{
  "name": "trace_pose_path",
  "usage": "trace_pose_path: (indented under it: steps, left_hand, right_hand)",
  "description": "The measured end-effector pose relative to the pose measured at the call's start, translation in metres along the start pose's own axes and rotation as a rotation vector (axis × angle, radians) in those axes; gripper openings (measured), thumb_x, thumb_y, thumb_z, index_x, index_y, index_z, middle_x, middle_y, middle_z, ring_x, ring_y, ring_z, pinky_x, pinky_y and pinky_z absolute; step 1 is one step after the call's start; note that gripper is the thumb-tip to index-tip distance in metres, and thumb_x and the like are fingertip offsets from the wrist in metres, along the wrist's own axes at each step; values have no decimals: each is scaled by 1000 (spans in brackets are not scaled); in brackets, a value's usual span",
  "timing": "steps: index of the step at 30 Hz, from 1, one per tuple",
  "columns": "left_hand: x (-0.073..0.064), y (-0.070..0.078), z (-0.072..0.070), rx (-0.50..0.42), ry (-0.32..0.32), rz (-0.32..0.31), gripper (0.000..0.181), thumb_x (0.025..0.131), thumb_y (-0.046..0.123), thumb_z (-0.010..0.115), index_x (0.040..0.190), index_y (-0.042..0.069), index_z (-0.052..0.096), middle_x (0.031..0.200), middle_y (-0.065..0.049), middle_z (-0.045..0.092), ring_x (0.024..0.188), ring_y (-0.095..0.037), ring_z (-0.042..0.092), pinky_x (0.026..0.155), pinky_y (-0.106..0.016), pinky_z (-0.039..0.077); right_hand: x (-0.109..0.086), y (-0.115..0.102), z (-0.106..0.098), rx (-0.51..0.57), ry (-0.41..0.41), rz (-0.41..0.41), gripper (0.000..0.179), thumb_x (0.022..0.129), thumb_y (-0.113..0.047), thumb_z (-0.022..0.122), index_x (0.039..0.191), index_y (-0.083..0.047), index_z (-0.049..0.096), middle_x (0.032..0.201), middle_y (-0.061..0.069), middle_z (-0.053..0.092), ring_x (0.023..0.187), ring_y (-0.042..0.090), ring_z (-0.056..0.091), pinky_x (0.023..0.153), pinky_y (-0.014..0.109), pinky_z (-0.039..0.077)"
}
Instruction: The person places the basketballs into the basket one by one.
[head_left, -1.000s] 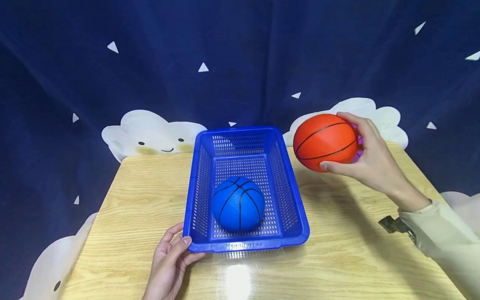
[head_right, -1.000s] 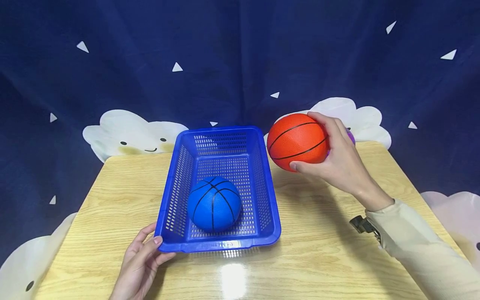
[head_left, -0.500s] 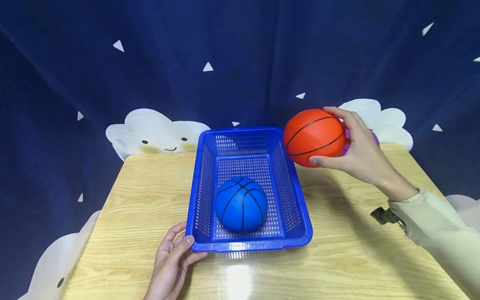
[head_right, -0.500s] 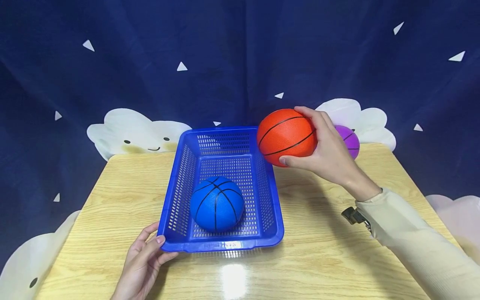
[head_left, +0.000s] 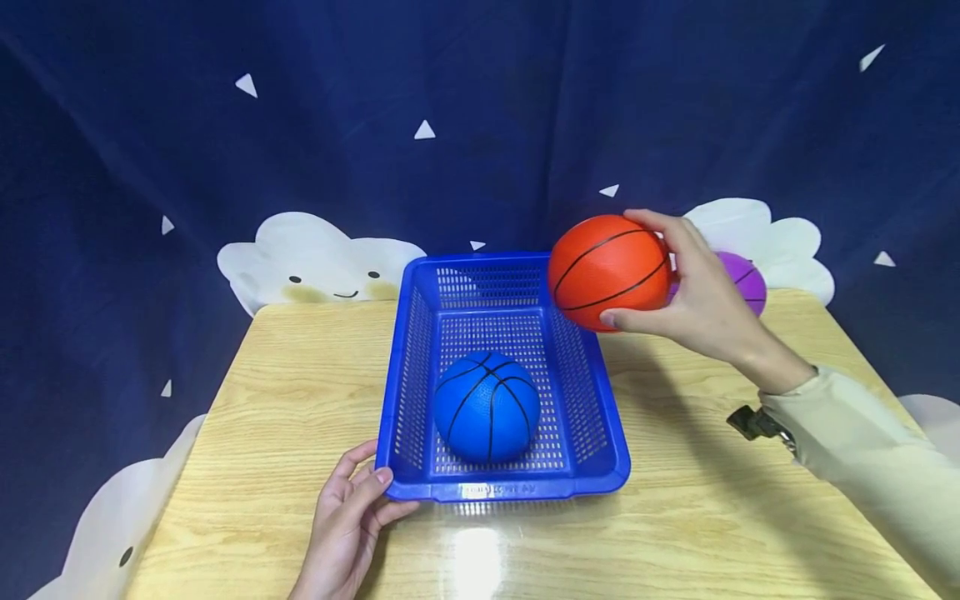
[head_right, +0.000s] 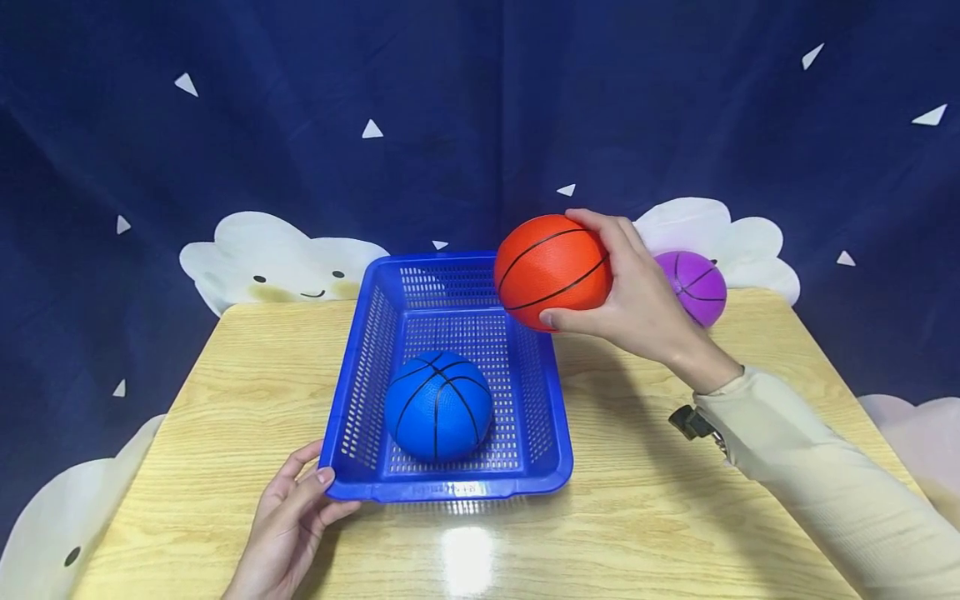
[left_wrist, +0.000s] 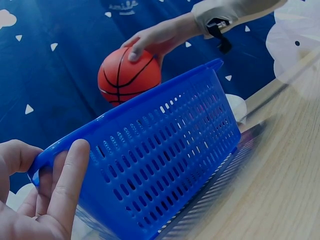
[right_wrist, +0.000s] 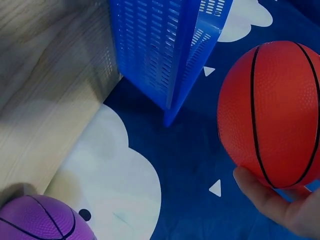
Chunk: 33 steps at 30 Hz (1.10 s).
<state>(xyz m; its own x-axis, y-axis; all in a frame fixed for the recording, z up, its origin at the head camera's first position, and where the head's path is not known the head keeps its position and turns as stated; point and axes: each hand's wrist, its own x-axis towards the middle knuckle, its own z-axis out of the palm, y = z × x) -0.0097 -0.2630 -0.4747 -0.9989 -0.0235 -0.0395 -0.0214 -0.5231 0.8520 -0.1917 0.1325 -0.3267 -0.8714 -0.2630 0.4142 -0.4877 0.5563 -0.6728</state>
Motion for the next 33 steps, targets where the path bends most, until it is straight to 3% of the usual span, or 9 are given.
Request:
trace_pose_path:
  steps: [6, 14, 33]
  left_hand:
    - [0, 2, 0, 11, 12, -9, 32, 107, -10, 51, 136, 5, 55, 119, -20, 71, 95, -22, 78, 85, -39, 71]
    - [1, 3, 3, 10, 14, -4, 33, 107, -10, 51, 135, 6, 56, 117, -18, 70, 95, -23, 78, 86, -39, 71]
    - [0, 5, 4, 4, 22, -1, 34, 106, -10, 53, 136, 5, 56, 116, -19, 68, 94, -23, 78, 86, -40, 71]
  right_hand:
    - [5, -4, 5, -4, -34, 13, 108, 72, -19, 103, 164, -21, 47, 147, 7, 53, 125, 29, 54, 87, 24, 52]
    - [15, -9, 13, -6, -64, -2, 108, 71, -22, 103, 164, -22, 47, 145, 11, 53, 125, 31, 54, 93, 57, 59]
    - [39, -15, 38, 13, -128, -28, 102, 73, -21, 100, 161, -17, 48, 146, 14, 51, 131, 36, 56, 107, 67, 57]
